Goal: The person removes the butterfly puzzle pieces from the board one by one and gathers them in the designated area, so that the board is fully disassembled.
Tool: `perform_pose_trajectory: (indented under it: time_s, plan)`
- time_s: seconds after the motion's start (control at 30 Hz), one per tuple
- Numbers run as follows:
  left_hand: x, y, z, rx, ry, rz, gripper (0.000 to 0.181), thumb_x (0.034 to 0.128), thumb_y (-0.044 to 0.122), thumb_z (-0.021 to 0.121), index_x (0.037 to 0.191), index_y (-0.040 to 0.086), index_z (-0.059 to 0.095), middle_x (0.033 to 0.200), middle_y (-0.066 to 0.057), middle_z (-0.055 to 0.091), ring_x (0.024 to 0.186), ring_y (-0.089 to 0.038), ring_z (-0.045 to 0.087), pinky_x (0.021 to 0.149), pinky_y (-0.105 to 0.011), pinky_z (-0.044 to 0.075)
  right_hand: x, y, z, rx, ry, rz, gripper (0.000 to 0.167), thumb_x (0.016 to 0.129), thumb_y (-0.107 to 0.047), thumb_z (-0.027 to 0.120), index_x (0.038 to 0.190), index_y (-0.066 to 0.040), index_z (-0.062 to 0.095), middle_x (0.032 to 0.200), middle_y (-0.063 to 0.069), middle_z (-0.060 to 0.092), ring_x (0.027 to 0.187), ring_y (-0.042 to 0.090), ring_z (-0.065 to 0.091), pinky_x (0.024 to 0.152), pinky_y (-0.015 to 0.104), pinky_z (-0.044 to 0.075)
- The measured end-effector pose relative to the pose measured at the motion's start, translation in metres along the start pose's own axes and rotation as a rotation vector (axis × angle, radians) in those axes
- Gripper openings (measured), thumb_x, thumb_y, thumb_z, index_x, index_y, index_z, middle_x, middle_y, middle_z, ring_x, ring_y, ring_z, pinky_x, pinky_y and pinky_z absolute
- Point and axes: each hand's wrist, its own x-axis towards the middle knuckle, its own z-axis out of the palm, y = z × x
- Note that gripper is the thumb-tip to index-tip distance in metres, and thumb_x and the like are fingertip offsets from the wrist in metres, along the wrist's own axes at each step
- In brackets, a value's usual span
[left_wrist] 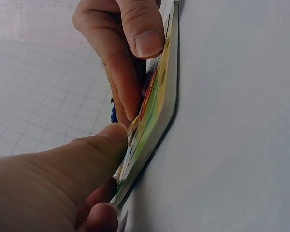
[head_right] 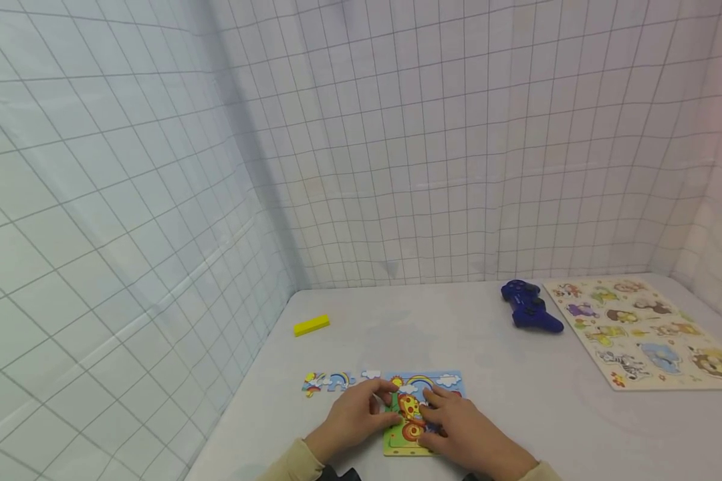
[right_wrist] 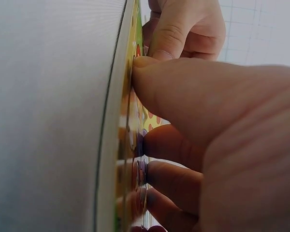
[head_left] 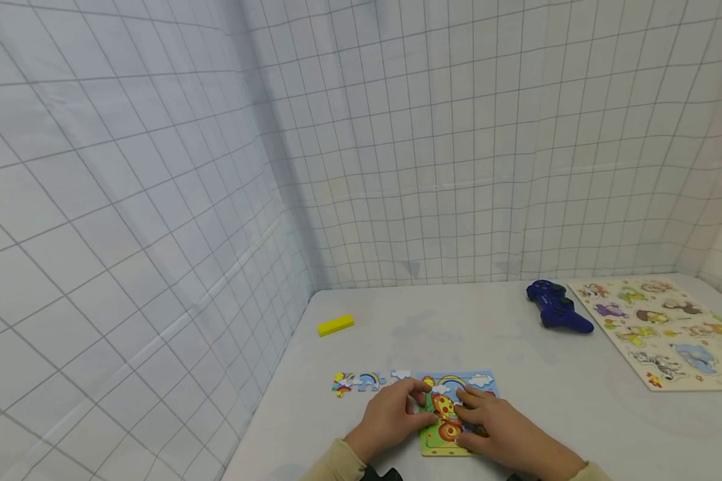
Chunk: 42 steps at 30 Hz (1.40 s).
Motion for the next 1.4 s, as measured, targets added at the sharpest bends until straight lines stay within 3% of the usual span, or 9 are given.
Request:
perform_pose_trajectory:
  time_s: [0.33, 0.53, 0.63, 0.8, 0.93, 1.07, 1.2, 1.4]
  plan:
    - [-0.004, 0.000, -0.003, 0.007, 0.049, -0.002, 0.042, 0.0865, 0.043, 0.083, 0.120, 0.021, 0.071, 0.092, 0.023, 0.066, 0.066, 0.005, 0.050, 0.057, -0.020, 0.040, -0.001, -0.001, -0.001, 0.012, -0.017, 0.019, 0.067, 0.097, -0.058, 0.063, 0.138, -0.005, 0.064, 0.155, 0.020, 0.049, 0.145, 0.044, 0.042, 0.107, 0.066, 0.040]
    - [-0.017, -0.005, -0.019, -0.250, 0.055, -0.040, 0.044, 0.0870, 0.032, 0.084, 0.124, 0.015, 0.068, 0.089, 0.013, 0.070, 0.069, -0.004, 0.060, 0.061, -0.023, 0.049, 0.001, 0.000, 0.001, 0.025, -0.027, 0.010, 0.068, 0.097, -0.058, 0.062, 0.140, -0.005, 0.063, 0.156, 0.019, 0.048, 0.145, 0.044, 0.042, 0.108, 0.066, 0.039]
    - [-0.027, -0.010, -0.030, -0.302, 0.059, -0.048, 0.041, 0.0883, 0.028, 0.083, 0.124, 0.013, 0.068, 0.087, 0.009, 0.071, 0.072, -0.006, 0.063, 0.064, -0.023, 0.052, 0.002, 0.000, 0.001, 0.021, -0.038, 0.017, 0.068, 0.097, -0.058, 0.062, 0.140, -0.005, 0.063, 0.156, 0.018, 0.048, 0.146, 0.044, 0.041, 0.108, 0.065, 0.039]
    - [-0.041, -0.030, -0.056, -0.304, 0.046, -0.076, 0.033, 0.0914, 0.025, 0.079, 0.119, 0.009, 0.068, 0.084, 0.004, 0.071, 0.068, -0.007, 0.062, 0.061, -0.023, 0.049, 0.001, -0.001, 0.001, 0.017, -0.043, 0.034, 0.069, 0.097, -0.059, 0.062, 0.140, -0.006, 0.063, 0.157, 0.018, 0.047, 0.146, 0.043, 0.041, 0.109, 0.065, 0.038]
    - [-0.053, -0.053, -0.086, -0.308, 0.021, -0.178, 0.027, 0.0933, 0.022, 0.076, 0.111, 0.005, 0.067, 0.080, -0.001, 0.071, 0.064, -0.012, 0.060, 0.053, -0.024, 0.044, 0.000, 0.000, 0.001, 0.018, -0.034, 0.045, 0.068, 0.097, -0.058, 0.063, 0.140, -0.005, 0.063, 0.157, 0.019, 0.047, 0.147, 0.043, 0.040, 0.109, 0.065, 0.038]
    - [-0.068, -0.072, -0.110, -0.280, 0.003, -0.279, 0.026, 0.0940, 0.019, 0.074, 0.110, 0.001, 0.066, 0.080, -0.003, 0.071, 0.067, -0.016, 0.060, 0.056, -0.029, 0.045, 0.000, -0.001, 0.002, 0.025, -0.036, 0.064, 0.068, 0.096, -0.058, 0.063, 0.139, -0.005, 0.064, 0.157, 0.018, 0.046, 0.147, 0.044, 0.039, 0.110, 0.067, 0.037]
    - [-0.073, -0.081, -0.116, -0.186, 0.006, -0.324, 0.024, 0.0932, 0.020, 0.074, 0.108, 0.002, 0.066, 0.078, -0.001, 0.067, 0.065, -0.015, 0.059, 0.057, -0.031, 0.046, -0.001, 0.001, 0.001, 0.028, -0.036, 0.065, 0.069, 0.096, -0.058, 0.063, 0.139, -0.005, 0.063, 0.157, 0.018, 0.046, 0.147, 0.044, 0.039, 0.109, 0.067, 0.037]
    - [-0.073, -0.079, -0.111, -0.090, 0.064, -0.395, 0.027, 0.0897, 0.026, 0.078, 0.104, 0.007, 0.067, 0.075, 0.000, 0.063, 0.062, -0.014, 0.057, 0.056, -0.031, 0.044, -0.001, 0.000, 0.000, 0.037, -0.047, 0.061, 0.069, 0.096, -0.058, 0.063, 0.140, -0.004, 0.062, 0.158, 0.019, 0.046, 0.147, 0.045, 0.038, 0.108, 0.068, 0.037]
